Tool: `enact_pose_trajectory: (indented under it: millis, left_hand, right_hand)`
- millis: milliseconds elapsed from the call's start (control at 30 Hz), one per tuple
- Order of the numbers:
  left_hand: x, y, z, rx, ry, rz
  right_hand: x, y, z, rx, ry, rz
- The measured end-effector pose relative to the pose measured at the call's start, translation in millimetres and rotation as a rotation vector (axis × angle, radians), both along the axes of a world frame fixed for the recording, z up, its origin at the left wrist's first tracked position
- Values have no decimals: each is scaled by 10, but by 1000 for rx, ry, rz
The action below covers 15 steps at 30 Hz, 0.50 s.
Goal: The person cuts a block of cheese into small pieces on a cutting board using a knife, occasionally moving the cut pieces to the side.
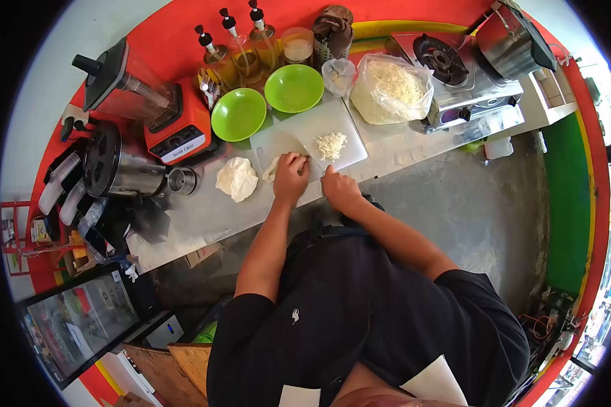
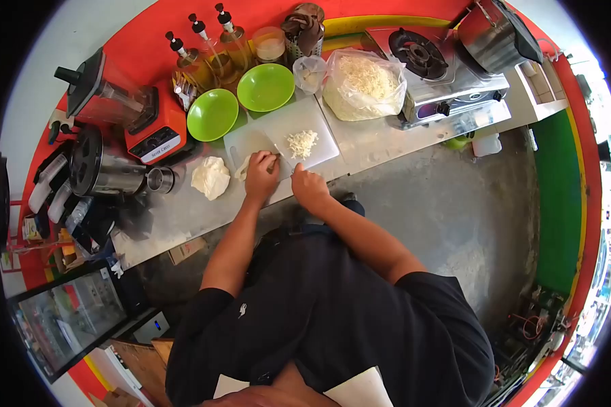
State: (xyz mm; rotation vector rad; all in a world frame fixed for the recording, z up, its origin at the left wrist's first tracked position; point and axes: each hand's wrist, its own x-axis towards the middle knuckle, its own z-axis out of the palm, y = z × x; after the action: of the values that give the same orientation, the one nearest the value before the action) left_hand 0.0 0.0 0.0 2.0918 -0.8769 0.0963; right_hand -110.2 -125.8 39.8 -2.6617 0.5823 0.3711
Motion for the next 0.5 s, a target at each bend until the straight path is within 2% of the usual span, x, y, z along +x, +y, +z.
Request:
enact_pose_trajectory:
  millis: [500]
  left_hand:
    - [-22,16,13,-41,-40,6]
  right_hand:
    - [16,45,82,25,-31,39]
